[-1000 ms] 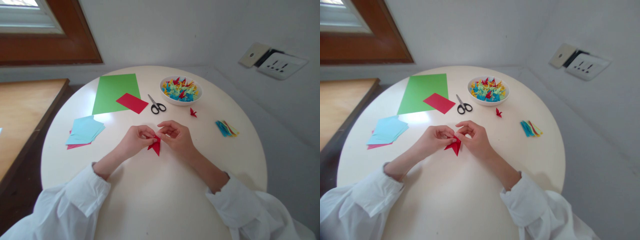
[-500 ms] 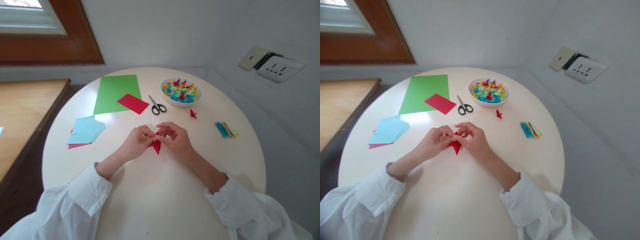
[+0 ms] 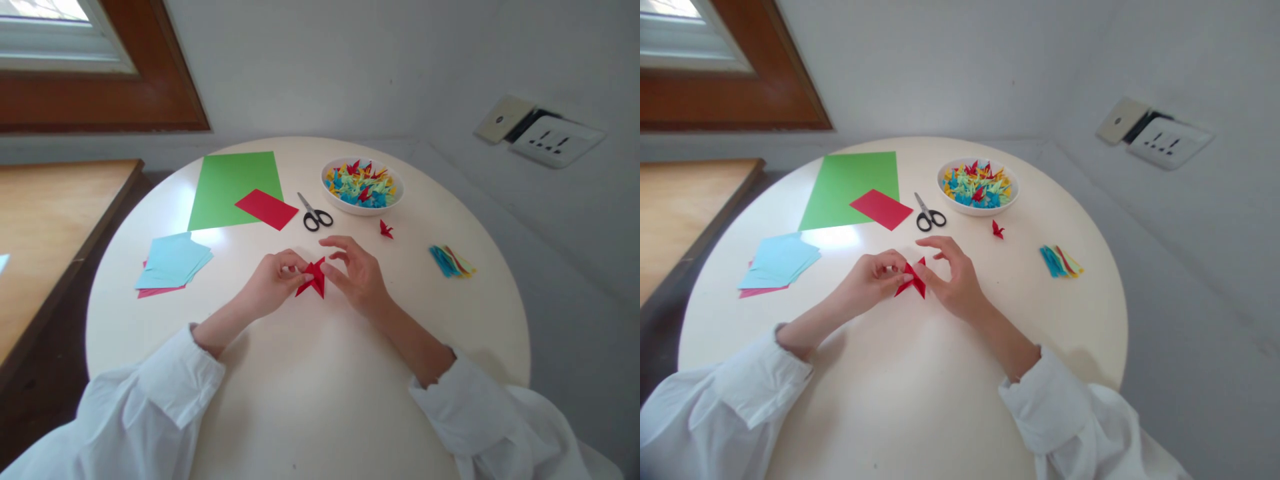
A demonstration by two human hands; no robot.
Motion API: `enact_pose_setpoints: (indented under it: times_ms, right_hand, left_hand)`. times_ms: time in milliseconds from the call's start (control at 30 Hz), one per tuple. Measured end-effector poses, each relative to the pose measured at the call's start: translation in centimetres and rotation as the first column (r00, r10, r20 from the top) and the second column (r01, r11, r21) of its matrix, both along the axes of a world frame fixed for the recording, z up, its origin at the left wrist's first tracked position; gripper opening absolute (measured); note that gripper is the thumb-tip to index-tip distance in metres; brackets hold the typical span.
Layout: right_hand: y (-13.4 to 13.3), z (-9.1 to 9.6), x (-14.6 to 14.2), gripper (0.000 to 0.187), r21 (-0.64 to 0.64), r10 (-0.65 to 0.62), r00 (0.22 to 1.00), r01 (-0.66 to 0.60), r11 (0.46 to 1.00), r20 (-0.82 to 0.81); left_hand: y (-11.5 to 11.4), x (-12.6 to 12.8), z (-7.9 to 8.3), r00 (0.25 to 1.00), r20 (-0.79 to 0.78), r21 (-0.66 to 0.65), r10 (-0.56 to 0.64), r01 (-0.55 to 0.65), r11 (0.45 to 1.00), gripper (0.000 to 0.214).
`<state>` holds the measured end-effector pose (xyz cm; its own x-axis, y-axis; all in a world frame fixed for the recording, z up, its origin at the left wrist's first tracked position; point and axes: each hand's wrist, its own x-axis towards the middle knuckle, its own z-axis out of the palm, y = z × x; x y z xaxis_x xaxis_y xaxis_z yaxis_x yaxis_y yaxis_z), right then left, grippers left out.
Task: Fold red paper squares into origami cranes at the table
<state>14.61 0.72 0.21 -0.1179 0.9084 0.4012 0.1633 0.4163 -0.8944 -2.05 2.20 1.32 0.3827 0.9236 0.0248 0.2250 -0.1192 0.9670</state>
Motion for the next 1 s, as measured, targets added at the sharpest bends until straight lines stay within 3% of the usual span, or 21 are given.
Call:
enact_pose_setpoints:
  times_ms: [200,400,700,833,1000]
  right_hand:
    - [0.4,-0.4,0.3,0.029,-0.209,0.215,0.935,-0.279,0.937,-0.281]
    - [0.4,-0.3,0.2,0.033,-0.282,0.225,0.906,-0.334,0.899,-0.358]
    - [0.6,-0.6,0.0,0.016,-0.269,0.121,0.972,-0.173,0.948,-0.200]
    - [0.8,-1.0,0.1,0.010,-0.207,0.029,0.995,-0.048,0.977,-0.096]
    - [0.6,-0.8,0.2,0.010,-0.043,-0.085,0.994,0.088,0.995,0.068]
  left_hand:
    - [0.0,0.0,-0.1,0.993,0.119,-0.034,0.008,-0.004,0.999,0.017]
    - [0.1,0.0,-0.4,0.982,0.188,-0.046,0.006,0.003,0.999,0.016]
    - [0.3,-0.1,-0.6,0.989,0.148,-0.033,0.025,-0.020,0.999,0.013]
    - [0.3,-0.2,-0.2,0.993,0.096,0.070,0.064,-0.071,0.995,0.013]
    - [0.1,-0.3,0.6,0.992,-0.058,0.264,0.111,-0.092,0.960,0.010]
